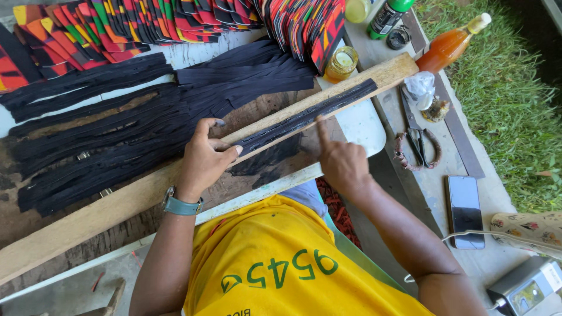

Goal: The person repeatedly applies a dark adhesive to black fabric strips using a finger, then places the strips onto a wooden board. The person works on multiple strips in sequence, smoothing each one down before moving to the next.

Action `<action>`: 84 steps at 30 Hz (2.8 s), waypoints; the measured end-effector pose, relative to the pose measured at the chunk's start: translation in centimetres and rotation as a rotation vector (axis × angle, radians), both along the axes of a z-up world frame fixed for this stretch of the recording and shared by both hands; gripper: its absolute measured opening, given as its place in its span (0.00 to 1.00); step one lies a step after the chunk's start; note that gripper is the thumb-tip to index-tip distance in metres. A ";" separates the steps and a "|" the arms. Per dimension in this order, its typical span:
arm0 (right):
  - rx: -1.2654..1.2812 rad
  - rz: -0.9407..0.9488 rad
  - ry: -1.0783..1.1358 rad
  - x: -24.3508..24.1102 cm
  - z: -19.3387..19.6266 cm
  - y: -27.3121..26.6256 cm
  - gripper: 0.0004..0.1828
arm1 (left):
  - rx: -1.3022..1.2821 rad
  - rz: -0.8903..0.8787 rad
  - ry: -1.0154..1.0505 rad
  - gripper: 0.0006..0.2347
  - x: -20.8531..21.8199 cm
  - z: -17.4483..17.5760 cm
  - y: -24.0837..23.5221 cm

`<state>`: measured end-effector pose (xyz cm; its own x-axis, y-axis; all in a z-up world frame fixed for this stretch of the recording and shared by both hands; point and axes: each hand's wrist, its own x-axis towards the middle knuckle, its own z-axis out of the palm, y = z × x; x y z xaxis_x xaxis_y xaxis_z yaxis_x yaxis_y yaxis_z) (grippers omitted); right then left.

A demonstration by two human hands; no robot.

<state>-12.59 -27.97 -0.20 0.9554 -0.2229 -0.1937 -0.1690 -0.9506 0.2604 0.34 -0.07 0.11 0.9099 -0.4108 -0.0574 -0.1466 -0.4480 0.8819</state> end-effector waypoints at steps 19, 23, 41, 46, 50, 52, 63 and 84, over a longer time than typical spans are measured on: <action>-0.093 -0.176 -0.119 1.8 2.4 -9.8 0.38 | -0.022 0.014 0.009 0.27 -0.3 0.2 -0.2; -0.080 -0.065 -0.075 0.6 2.7 -7.9 0.37 | -0.084 0.048 -0.130 0.25 -0.8 -0.1 -0.1; 0.490 0.148 -0.854 -2.9 3.0 -5.4 0.39 | -0.071 0.232 -0.629 0.20 12.9 7.0 11.4; 0.569 0.143 -0.821 -2.4 1.7 -4.4 0.42 | 0.090 0.403 -0.643 0.21 15.9 6.2 16.7; 0.582 0.118 -0.765 -1.7 1.4 -3.3 0.41 | 0.146 0.483 -0.594 0.23 16.2 4.6 21.5; 0.585 0.144 -0.759 -0.8 1.5 -2.7 0.41 | 0.184 0.526 -0.565 0.21 15.9 3.6 23.6; 0.564 0.222 -0.413 15.4 0.3 -1.6 0.52 | 0.378 0.748 -0.290 0.22 14.1 -2.2 33.2; 0.929 0.305 -0.549 12.2 9.6 -0.1 0.48 | 0.051 0.012 -0.694 0.24 7.1 5.1 2.0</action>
